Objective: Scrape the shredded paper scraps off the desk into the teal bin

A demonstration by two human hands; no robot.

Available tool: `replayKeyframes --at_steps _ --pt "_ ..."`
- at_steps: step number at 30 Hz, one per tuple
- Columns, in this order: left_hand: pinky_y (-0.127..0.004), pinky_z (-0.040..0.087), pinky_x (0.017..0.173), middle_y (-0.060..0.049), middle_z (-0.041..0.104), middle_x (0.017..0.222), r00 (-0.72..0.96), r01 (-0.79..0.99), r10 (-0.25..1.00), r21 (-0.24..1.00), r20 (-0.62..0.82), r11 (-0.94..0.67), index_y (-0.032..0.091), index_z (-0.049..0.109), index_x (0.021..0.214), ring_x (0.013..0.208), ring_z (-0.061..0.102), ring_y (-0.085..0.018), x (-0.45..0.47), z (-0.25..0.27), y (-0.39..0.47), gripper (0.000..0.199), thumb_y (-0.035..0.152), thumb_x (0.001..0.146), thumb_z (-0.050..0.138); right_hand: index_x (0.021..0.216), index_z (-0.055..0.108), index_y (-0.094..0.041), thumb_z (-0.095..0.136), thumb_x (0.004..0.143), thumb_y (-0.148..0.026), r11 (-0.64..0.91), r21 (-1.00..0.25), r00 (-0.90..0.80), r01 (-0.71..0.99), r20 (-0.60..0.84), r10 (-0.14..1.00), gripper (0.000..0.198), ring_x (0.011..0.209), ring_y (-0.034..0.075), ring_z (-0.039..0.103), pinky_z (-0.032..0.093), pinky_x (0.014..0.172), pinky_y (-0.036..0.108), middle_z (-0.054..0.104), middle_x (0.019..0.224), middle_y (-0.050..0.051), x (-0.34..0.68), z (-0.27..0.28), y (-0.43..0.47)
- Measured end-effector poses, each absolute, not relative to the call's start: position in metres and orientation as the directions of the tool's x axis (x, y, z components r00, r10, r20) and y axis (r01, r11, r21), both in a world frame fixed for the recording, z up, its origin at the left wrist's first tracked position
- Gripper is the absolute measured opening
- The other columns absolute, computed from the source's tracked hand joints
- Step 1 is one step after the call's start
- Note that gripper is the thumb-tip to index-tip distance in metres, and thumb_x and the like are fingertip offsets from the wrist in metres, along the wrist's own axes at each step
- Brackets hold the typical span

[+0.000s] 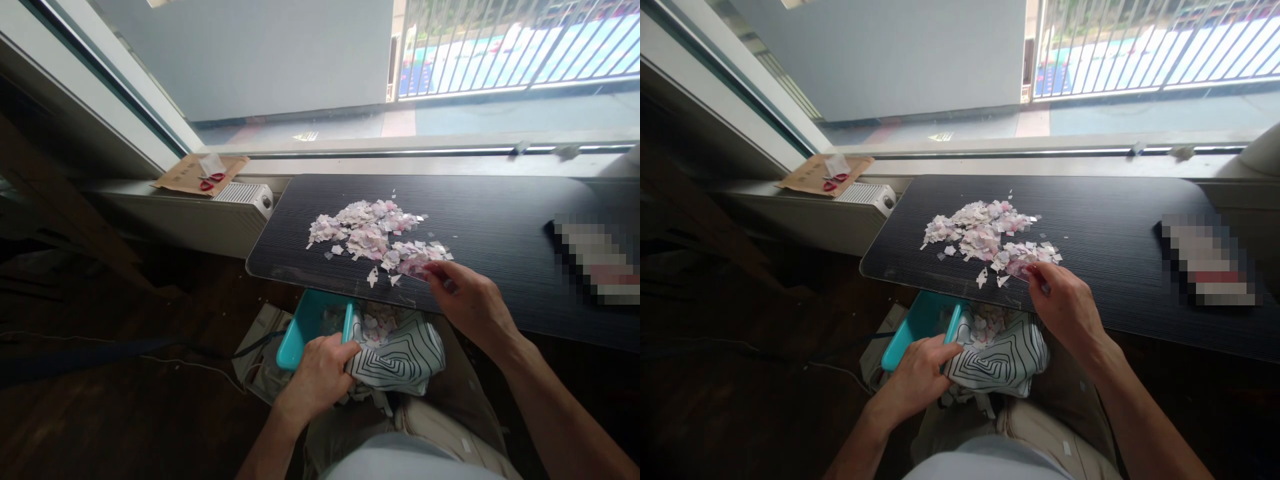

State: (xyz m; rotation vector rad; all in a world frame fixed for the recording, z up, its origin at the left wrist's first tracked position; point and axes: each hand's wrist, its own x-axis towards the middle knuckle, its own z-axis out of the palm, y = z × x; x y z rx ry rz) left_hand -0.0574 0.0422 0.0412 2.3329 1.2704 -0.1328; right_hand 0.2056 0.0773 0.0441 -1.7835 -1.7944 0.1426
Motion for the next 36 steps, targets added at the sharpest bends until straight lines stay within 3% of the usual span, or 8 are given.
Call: replayKeyframes --at_steps 6,13,25,36 --pt "-0.027 0.034 0.061 0.000 0.056 0.073 0.564 0.813 0.768 0.366 -0.304 -0.453 0.023 0.062 0.079 0.071 0.056 -0.019 -0.057 0.041 0.042 0.011 0.015 0.079 0.054 0.093 0.067 -0.022 0.050 0.084 -0.027 0.157 -0.515 0.018 0.843 0.317 0.948 0.019 0.063 0.017 0.064 0.048 0.060 0.028 0.072 0.083 0.004 0.203 0.042 0.074" --pt "-0.027 0.032 0.060 0.000 0.055 0.072 0.558 0.815 0.775 0.369 -0.295 -0.446 0.023 0.062 0.079 0.070 0.055 -0.019 -0.057 0.039 0.042 0.010 0.016 0.078 0.056 0.094 0.067 -0.020 0.052 0.083 -0.027 0.070 -0.436 0.091 0.897 0.337 0.937 0.020 0.064 0.019 0.064 0.047 0.061 0.030 0.071 0.082 0.006 0.210 0.043 0.071" --pt "-0.027 0.033 0.061 -0.001 0.056 0.072 0.559 0.813 0.775 0.377 -0.294 -0.444 0.022 0.061 0.078 0.071 0.056 -0.019 -0.056 0.040 0.042 0.010 0.014 0.077 0.055 0.095 0.066 -0.020 0.052 0.086 -0.026 0.209 -0.579 -0.044 0.788 0.286 0.957 0.018 0.065 0.015 0.063 0.049 0.061 0.026 0.071 0.084 0.003 0.195 0.038 0.072" --pt "-0.027 0.033 0.062 -0.001 0.056 0.073 0.568 0.802 0.775 0.397 -0.276 -0.447 0.023 0.062 0.080 0.072 0.056 -0.020 -0.057 0.035 0.041 0.010 0.017 0.079 0.055 0.094 0.068 -0.019 0.056 0.084 -0.034 0.059 -0.563 0.150 0.825 0.317 0.936 0.021 0.059 0.014 0.060 0.049 0.061 0.028 0.071 0.085 0.005 0.212 0.040 0.076"
